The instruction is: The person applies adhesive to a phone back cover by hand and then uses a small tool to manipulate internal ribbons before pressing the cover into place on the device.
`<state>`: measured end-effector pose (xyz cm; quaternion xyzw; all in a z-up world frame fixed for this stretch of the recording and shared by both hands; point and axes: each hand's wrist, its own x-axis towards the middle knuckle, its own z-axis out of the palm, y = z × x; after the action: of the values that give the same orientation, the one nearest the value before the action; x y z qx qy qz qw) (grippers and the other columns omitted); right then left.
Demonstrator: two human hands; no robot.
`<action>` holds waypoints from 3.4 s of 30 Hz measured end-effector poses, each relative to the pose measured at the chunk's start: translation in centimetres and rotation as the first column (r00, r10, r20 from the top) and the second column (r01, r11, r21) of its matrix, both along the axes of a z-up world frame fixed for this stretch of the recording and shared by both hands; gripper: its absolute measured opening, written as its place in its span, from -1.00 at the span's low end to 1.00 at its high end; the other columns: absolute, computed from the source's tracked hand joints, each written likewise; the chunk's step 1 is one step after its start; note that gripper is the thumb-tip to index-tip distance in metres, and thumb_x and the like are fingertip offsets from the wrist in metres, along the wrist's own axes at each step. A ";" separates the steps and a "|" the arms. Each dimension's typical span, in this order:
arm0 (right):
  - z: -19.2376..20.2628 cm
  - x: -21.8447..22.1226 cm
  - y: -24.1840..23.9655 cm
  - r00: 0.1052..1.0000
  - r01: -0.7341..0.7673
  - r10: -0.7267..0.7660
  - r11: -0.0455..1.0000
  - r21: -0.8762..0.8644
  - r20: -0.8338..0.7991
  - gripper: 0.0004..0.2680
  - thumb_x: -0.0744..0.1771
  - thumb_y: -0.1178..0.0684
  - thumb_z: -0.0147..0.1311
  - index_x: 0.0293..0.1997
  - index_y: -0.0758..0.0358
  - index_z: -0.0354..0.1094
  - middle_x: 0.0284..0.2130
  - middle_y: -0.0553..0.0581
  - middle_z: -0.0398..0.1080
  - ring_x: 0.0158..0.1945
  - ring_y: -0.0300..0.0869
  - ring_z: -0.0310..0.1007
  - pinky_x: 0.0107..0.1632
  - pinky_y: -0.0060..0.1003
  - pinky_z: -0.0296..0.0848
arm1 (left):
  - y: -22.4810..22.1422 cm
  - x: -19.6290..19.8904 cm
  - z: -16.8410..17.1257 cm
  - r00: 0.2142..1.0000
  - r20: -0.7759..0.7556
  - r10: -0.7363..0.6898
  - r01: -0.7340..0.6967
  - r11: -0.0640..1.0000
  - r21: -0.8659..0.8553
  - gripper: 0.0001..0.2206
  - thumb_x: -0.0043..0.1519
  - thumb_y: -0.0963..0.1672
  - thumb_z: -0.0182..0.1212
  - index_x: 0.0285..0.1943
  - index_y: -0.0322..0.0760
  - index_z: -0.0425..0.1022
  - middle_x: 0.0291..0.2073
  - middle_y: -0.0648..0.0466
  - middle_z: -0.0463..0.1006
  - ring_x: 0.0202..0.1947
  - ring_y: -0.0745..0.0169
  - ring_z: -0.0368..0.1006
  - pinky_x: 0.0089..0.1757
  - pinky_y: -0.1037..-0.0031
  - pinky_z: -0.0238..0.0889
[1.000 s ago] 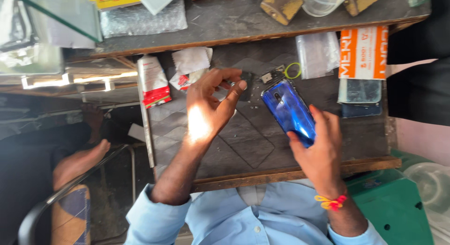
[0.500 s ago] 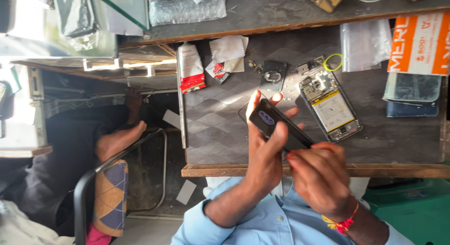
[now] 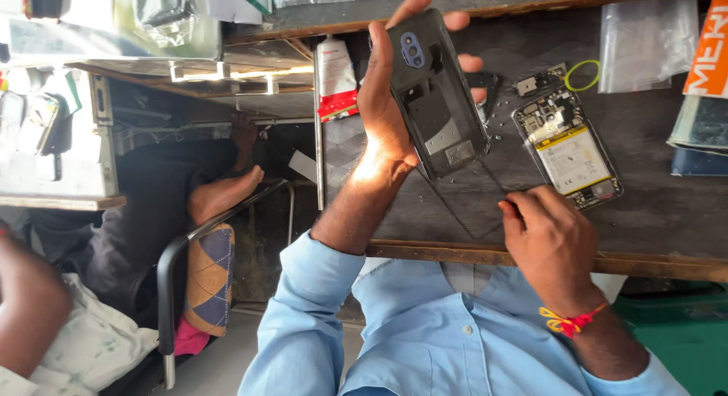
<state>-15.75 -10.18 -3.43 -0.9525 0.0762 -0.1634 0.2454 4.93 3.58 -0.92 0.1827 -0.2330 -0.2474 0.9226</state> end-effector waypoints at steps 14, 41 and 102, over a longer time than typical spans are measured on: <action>-0.2 0.6 -0.7 0.999 -0.006 0.014 0.978 0.208 -0.040 -0.88 0.20 0.21 0.26 -0.36 0.27 0.35 -0.43 0.09 0.43 -0.36 -0.04 0.50 -0.31 -0.13 0.43 | 1.6 -1.1 1.3 0.996 -0.020 0.086 -0.087 0.996 -0.023 -0.39 0.53 0.13 -0.10 0.55 -0.36 0.03 0.23 -0.32 0.36 0.02 -0.14 0.56 -0.05 -0.04 0.52; -0.9 -1.1 -21.5 0.837 0.545 -0.537 0.835 -0.075 0.105 -0.92 0.28 0.14 0.28 -0.35 0.32 0.51 -0.44 0.14 0.52 -0.39 -0.13 0.54 -0.19 -0.25 0.48 | -2.6 -5.8 -2.9 0.877 -0.256 -0.407 0.388 0.913 -0.126 -0.14 0.31 0.31 -0.16 0.63 -0.27 0.01 0.34 -0.37 0.28 0.11 -0.25 0.50 0.03 -0.13 0.47; 1.9 4.0 -2.3 0.972 -0.169 0.125 0.962 0.216 0.201 -0.88 0.25 0.35 0.24 -0.22 0.48 0.41 -0.44 0.17 0.43 -0.41 -0.20 0.49 -0.33 -0.35 0.42 | -1.6 -4.1 -3.2 0.999 -0.029 -0.026 0.027 0.999 0.022 -0.19 0.41 0.30 -0.17 0.56 -0.36 0.00 0.29 -0.33 0.27 0.07 0.00 0.51 0.07 0.18 0.46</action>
<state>-11.77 -12.51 -1.54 -0.9011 0.0004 -0.2226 0.3722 0.85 1.93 -4.16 0.1863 -0.2194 -0.2648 0.9204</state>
